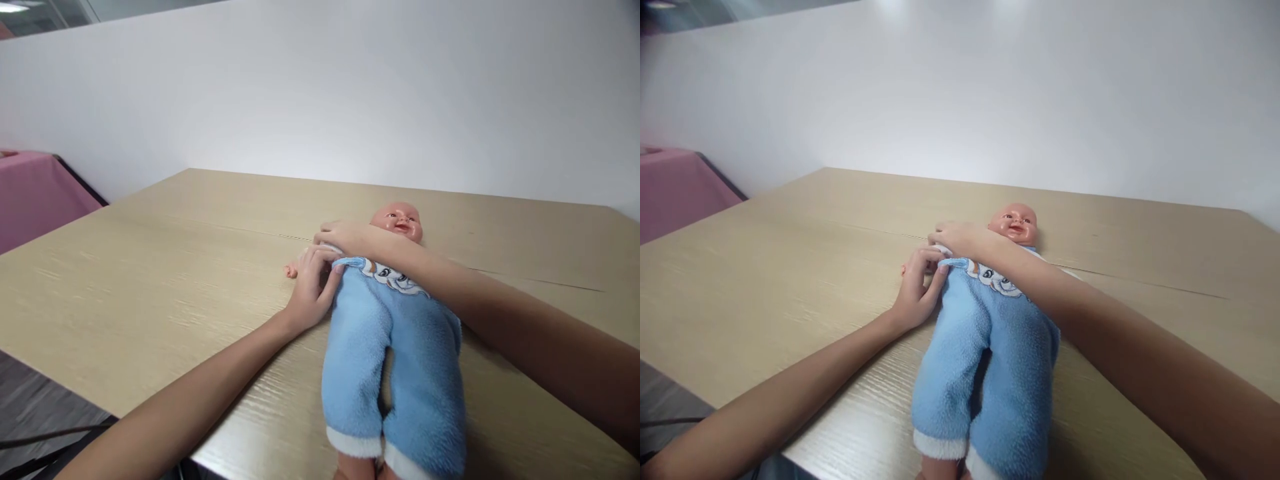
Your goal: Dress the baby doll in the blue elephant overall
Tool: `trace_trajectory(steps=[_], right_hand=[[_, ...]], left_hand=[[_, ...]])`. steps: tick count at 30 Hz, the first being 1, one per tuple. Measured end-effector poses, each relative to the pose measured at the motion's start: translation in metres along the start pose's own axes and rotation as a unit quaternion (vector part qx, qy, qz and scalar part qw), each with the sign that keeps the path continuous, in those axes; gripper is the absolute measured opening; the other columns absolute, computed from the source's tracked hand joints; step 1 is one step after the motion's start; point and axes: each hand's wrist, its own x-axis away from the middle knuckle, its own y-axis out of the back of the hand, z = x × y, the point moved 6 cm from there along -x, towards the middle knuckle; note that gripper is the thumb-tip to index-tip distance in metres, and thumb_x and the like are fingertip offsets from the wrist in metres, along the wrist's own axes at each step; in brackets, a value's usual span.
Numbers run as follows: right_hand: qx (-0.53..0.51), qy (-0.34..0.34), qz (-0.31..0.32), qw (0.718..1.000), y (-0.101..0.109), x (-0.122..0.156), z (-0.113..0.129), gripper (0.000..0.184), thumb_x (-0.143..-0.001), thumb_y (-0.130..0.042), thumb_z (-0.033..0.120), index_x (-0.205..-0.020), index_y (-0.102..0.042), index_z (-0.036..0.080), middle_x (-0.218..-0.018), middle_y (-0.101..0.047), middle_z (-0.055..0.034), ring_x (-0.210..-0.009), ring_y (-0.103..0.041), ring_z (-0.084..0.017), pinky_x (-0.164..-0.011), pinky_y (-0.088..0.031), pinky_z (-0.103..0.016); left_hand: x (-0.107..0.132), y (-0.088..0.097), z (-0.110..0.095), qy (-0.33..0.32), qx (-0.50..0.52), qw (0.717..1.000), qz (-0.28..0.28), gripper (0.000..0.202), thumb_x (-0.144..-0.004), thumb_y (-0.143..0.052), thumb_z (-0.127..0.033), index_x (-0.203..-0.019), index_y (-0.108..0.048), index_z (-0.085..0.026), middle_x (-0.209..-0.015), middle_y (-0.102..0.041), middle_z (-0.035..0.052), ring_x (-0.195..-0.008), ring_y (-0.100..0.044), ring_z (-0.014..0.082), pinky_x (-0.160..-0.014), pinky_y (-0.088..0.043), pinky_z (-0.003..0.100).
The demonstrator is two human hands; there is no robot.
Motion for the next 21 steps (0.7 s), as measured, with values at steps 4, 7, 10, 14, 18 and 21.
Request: trace_trajectory(steps=[4, 7, 10, 14, 18, 21], right_hand=[[0.018, -0.046, -0.123, 0.991, 0.039, 0.022, 0.001, 0.028, -0.094, -0.066, 0.023, -0.122, -0.066, 0.021, -0.114, -0.073, -0.0094, -0.093, -0.067, -0.026, -0.078, -0.045, -0.035], [-0.105, -0.088, -0.162, 0.977, 0.054, 0.043, -0.01, 0.038, -0.088, -0.066, 0.016, -0.125, -0.062, 0.024, -0.111, -0.074, -0.0045, -0.096, -0.07, -0.024, -0.081, -0.049, -0.033], [-0.205, -0.107, -0.147, 0.962, 0.049, 0.056, -0.015, 0.039, -0.084, -0.062, 0.012, -0.121, -0.064, 0.024, -0.114, -0.075, -0.0029, -0.099, -0.071, -0.022, -0.085, -0.051, -0.031], [-0.232, -0.11, -0.151, 0.955, 0.04, 0.06, -0.012, 0.04, -0.081, -0.061, 0.009, -0.119, -0.068, 0.023, -0.115, -0.077, -0.0036, -0.101, -0.071, -0.022, -0.09, -0.052, -0.034], [-0.217, -0.105, -0.171, 0.955, 0.033, 0.057, -0.012, 0.046, -0.079, -0.059, 0.007, -0.12, -0.07, 0.023, -0.117, -0.077, -0.005, -0.105, -0.071, -0.024, -0.089, -0.053, -0.035], [-0.214, -0.101, -0.175, 0.956, 0.027, 0.056, -0.014, 0.047, -0.079, -0.06, 0.007, -0.121, -0.072, 0.023, -0.116, -0.078, -0.0054, -0.105, -0.071, -0.024, -0.088, -0.054, -0.035]], left_hand=[[0.002, 0.001, -0.001, -0.013, 0.002, 1.0, -0.009, 0.007, -0.11, -0.056, -0.028, -0.11, -0.06, -0.023, -0.108, -0.06, 0.0082, -0.1, -0.055, 0.024, -0.091, -0.045, 0.04], [0.004, 0.001, -0.003, -0.015, -0.018, 0.999, -0.024, 0.008, -0.109, -0.058, -0.028, -0.113, -0.063, -0.023, -0.112, -0.057, 0.0092, -0.106, -0.055, 0.0248, -0.093, -0.047, 0.04], [0.007, 0.0, -0.006, -0.03, -0.048, 0.998, -0.039, 0.013, -0.107, -0.062, -0.03, -0.117, -0.067, -0.024, -0.122, -0.053, 0.0114, -0.121, -0.053, 0.0279, -0.106, -0.046, 0.045], [0.009, 0.001, -0.008, -0.049, -0.042, 0.995, -0.069, 0.016, -0.108, -0.058, -0.032, -0.12, -0.067, -0.026, -0.136, -0.046, 0.0126, -0.133, -0.051, 0.0298, -0.112, -0.046, 0.048], [0.011, 0.003, -0.006, -0.06, -0.043, 0.992, -0.105, 0.019, -0.113, -0.046, -0.036, -0.127, -0.057, -0.028, -0.142, -0.048, 0.0136, -0.139, -0.049, 0.0296, -0.119, -0.042, 0.055], [0.012, 0.001, -0.005, -0.065, -0.013, 0.99, -0.123, 0.019, -0.114, -0.04, -0.04, -0.126, -0.05, -0.03, -0.141, -0.05, 0.0126, -0.138, -0.049, 0.0284, -0.121, -0.04, 0.055]])
